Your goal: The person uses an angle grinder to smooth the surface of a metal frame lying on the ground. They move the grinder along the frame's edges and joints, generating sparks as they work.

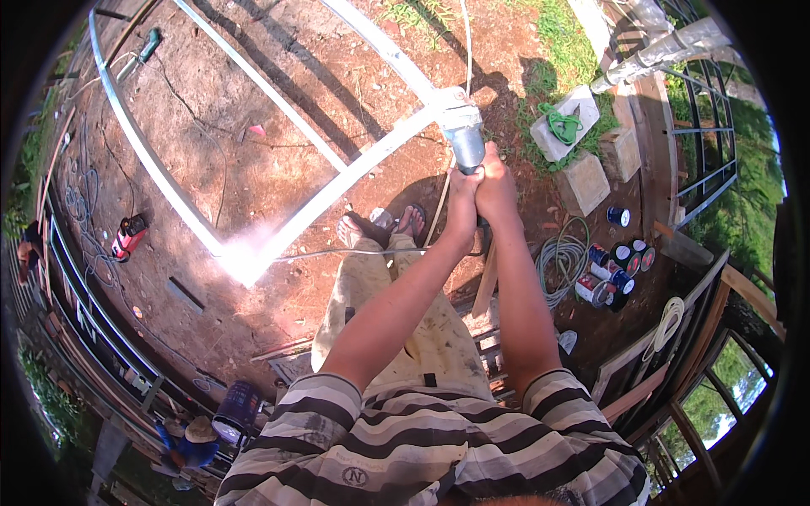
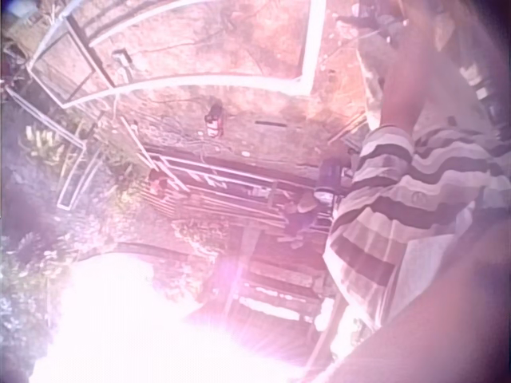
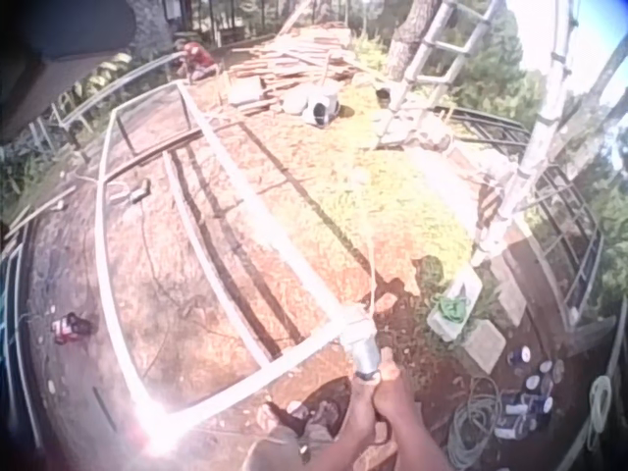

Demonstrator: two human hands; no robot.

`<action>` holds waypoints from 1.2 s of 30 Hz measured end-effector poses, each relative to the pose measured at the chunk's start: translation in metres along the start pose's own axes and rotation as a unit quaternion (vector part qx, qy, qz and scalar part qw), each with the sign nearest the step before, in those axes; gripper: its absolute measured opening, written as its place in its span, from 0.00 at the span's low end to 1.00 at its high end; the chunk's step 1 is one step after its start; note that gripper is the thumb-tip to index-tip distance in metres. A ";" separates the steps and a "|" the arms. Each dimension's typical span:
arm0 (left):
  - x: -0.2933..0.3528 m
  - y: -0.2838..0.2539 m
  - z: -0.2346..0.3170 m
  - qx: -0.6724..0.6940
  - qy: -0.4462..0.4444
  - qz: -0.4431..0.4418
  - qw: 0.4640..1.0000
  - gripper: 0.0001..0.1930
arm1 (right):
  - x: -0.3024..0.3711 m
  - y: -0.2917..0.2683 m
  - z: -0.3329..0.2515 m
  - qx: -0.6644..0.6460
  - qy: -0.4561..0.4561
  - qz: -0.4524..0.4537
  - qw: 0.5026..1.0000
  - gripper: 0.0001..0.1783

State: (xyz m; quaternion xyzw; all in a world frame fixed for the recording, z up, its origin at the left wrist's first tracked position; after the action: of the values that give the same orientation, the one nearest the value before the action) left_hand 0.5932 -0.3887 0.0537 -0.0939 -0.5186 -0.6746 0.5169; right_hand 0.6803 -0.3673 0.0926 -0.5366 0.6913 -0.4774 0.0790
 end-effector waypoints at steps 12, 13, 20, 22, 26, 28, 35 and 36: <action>0.012 -0.009 0.004 0.014 -0.043 -0.039 0.998 0.25 | 0.014 0.004 -0.013 0.027 0.085 0.027 0.996 0.28; 0.011 -0.011 0.003 0.001 -0.037 -0.032 0.999 0.25 | 0.016 0.002 -0.014 0.011 0.075 0.025 0.997 0.27; 0.006 -0.006 -0.005 0.036 -0.026 -0.026 0.999 0.32 | 0.013 -0.005 -0.019 0.059 0.051 0.006 0.997 0.37; 0.003 -0.008 -0.003 0.043 -0.023 -0.032 0.998 0.33 | 0.010 -0.005 -0.020 0.045 0.041 0.013 0.998 0.36; 0.006 -0.001 -0.002 0.023 -0.038 -0.030 0.999 0.28 | 0.014 -0.005 -0.011 0.033 0.073 0.031 0.996 0.33; -0.002 -0.004 -0.010 -0.008 -0.012 -0.023 1.000 0.23 | 0.012 -0.006 -0.013 0.036 0.055 0.023 0.998 0.32; 0.005 0.004 0.003 0.024 -0.030 -0.030 0.999 0.23 | 0.008 -0.008 -0.013 0.038 0.055 0.033 0.997 0.31; 0.007 0.008 0.001 0.030 -0.016 -0.025 0.999 0.23 | 0.008 -0.007 -0.011 0.043 0.043 0.036 0.997 0.30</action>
State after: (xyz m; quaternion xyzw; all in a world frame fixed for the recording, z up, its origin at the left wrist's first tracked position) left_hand 0.5962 -0.3914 0.0639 -0.0758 -0.5492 -0.6700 0.4937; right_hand 0.6749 -0.3673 0.1074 -0.4861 0.6919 -0.5264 0.0890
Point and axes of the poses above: each hand's wrist, its own x-axis away from the middle knuckle, its own y-axis out of the palm, z = x × y, the point moved 4 cm from there along -x, towards the middle knuckle, and after that the axes turned 2 degrees about -z, right-handed, at the moved point
